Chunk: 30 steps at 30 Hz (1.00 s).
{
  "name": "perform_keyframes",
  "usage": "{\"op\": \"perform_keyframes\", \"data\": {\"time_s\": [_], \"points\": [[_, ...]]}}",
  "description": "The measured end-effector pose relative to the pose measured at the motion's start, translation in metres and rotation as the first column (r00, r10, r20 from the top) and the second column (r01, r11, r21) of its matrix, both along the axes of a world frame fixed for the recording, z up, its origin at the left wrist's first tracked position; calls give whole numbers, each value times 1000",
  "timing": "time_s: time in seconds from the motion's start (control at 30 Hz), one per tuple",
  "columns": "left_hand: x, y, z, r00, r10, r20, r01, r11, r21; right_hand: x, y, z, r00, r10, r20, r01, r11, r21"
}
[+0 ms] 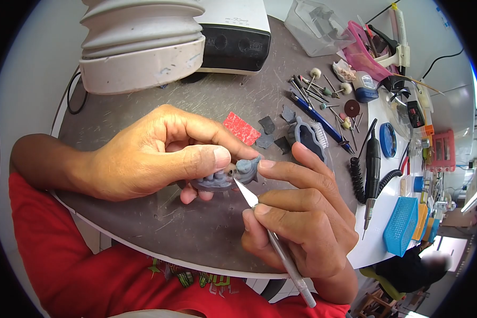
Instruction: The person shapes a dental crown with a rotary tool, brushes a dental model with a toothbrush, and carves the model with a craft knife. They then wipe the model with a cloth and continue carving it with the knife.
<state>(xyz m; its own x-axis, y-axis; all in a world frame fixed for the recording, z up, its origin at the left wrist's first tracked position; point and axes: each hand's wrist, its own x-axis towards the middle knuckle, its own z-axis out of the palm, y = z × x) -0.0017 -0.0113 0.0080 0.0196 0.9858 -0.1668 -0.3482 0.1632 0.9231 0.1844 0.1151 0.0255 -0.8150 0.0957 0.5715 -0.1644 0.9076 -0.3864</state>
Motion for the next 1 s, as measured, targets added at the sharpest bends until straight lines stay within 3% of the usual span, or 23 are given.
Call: {"op": "perform_keyframes", "data": {"time_s": [0.4,0.57,0.63,0.73,0.8,0.9,1.0], "points": [[0,0,0,1000,-13,-1,13,1000,1,0,1,-2,1000,7,-9,-7,1000,5],[2,1,-1,1000,6,19,-5,1000,-28,5,3,-5,991,-30,-133,8,987,-162],[3,1,-3,991,33,132,-33,999,0,6,5,-10,981,-36,-192,1,984,-181],[6,2,-9,978,66,198,-85,992,90,12,9,-8,994,-32,-103,21,994,-107],[2,3,-10,985,42,165,-60,993,104,11,13,-4,999,45,-24,-44,998,36],[3,3,-10,985,42,168,-62,991,116,5,0,3,999,7,46,-6,1000,-19],[4,3,-10,976,75,204,-97,991,98,4,-4,-1,996,-34,80,31,999,35]]}}
